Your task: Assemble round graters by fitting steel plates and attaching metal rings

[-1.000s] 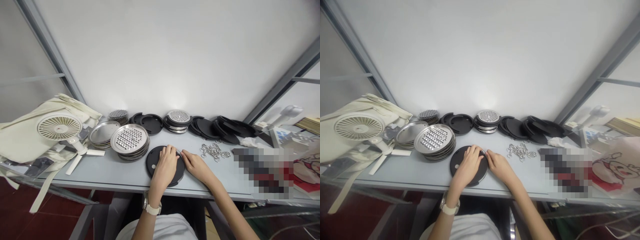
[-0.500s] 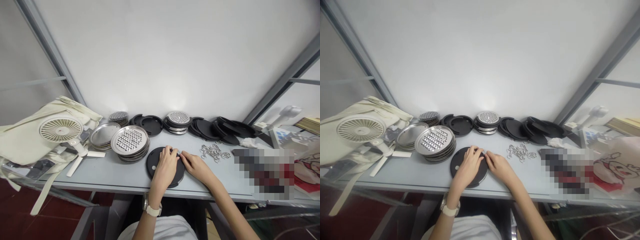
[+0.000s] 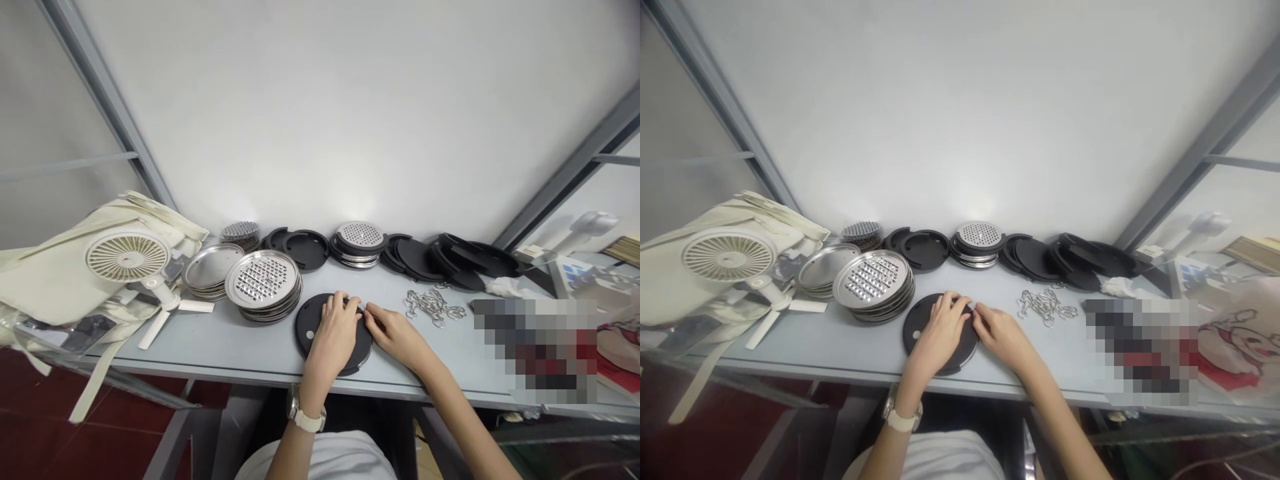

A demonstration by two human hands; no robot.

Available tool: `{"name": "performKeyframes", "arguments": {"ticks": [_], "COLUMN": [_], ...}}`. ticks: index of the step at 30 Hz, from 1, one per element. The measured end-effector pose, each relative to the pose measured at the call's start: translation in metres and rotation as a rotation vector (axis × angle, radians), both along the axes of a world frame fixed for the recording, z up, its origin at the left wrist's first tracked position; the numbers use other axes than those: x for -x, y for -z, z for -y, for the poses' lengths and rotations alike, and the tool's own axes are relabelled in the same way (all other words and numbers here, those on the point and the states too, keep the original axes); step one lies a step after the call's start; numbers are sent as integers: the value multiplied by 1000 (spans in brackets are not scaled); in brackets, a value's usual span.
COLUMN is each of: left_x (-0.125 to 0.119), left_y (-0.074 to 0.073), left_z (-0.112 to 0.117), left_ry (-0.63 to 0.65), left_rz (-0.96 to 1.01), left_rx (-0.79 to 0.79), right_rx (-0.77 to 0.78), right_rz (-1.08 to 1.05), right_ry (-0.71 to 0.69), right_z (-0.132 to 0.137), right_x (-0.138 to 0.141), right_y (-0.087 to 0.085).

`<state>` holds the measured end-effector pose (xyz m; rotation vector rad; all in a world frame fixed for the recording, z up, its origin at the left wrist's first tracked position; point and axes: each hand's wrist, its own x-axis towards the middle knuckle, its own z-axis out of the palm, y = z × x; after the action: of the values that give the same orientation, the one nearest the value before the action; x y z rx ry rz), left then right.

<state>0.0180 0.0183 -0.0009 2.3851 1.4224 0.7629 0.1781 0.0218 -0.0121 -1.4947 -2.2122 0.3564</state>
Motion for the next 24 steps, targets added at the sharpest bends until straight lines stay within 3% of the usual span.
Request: {"name": "performKeyframes", "arguments": {"ticks": [24], "left_x": [0], "left_y": [1], "left_z": [-2], "left_ry": [-2], "left_rz": [-16], "left_rx": [-12], "right_rx": [-3], "right_rz": [31], "right_ry": [-1], "right_z": [-3], "right_x": [-1], "right_y": [5]}}
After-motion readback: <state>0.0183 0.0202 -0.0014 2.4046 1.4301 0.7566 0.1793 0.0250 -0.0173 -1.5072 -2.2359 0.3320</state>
